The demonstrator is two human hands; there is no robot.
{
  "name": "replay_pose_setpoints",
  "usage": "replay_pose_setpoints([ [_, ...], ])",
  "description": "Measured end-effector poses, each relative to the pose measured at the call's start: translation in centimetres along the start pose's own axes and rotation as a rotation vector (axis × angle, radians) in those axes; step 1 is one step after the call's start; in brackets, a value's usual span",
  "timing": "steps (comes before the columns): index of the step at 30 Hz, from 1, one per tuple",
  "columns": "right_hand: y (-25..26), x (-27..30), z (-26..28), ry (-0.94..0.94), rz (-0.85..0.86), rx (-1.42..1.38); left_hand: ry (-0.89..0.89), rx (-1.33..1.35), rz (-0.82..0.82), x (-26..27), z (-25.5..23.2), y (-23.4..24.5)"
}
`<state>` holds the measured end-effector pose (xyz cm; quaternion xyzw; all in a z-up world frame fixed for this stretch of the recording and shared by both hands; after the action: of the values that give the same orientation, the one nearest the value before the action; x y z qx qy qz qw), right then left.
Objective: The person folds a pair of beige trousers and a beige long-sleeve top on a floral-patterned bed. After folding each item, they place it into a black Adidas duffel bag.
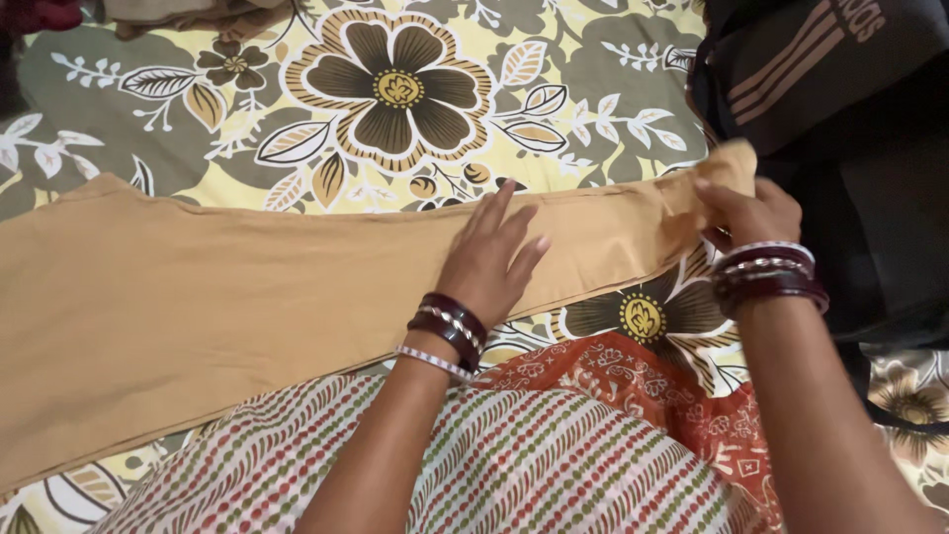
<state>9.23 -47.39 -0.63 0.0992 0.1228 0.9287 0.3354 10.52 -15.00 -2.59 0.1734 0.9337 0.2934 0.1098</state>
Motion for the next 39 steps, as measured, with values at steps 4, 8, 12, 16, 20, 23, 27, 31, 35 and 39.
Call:
replay_pose_setpoints([
  [4, -9.0, 6.1, 4.2, 0.225, 0.233, -0.191, 0.316, 1.034, 0.076, -1.0, -0.7, 0.0],
  [8, -18.8, 14.1, 6.4, 0.519, 0.757, 0.202, 0.421, 1.244, -0.213, -0.7, 2.9, 2.4],
  [12, -21.3, 18.0, 9.6, 0.546, 0.932, 0.099, 0.416, 1.287, -0.463, -0.6, 8.4, 8.6],
  [16, -22.3, 19.4, 11.9, 0.464, 0.863, 0.039, 0.254, 1.058, -0.544, 1.6, 10.3, 17.3],
  [20, -26.2, 20.1, 11.9, 0.447, 0.808, 0.093, 0.266, 0.874, -0.616, 8.3, 12.0, 29.4],
  [23, -28.8, 21.2, 9.5, 0.481, 0.804, 0.249, 0.269, 0.760, -0.705, 16.4, 15.7, 37.3],
  [27, -30.8, 22.4, 6.5, 0.773, 0.591, 0.459, 0.652, 0.305, -0.878, 27.0, 23.5, 42.5],
  [31, -31.1, 24.1, 4.5, 0.876, 0.340, 0.766, 0.818, 0.143, -0.865, 31.4, 29.7, 40.0],
  [35, -31.9, 24.2, 2.3, 0.344, 0.504, 0.618, 0.792, 0.004, -0.886, 30.9, 31.9, 38.4],
  [39, -33.6, 23.4, 2.5, 0.139, 0.843, 0.343, 0.970, 0.138, -1.004, 31.0, 31.8, 37.3],
])
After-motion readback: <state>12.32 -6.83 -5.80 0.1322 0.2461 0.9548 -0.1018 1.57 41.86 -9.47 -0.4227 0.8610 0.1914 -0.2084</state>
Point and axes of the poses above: each hand's wrist, its own x-axis away from the middle knuckle, its own y-axis out of the back of the hand, z = x × y, the point moved 4 cm from there along -x, towards the middle knuckle, and after that the axes turned 4 degrees about y, right-handed, at the moved point
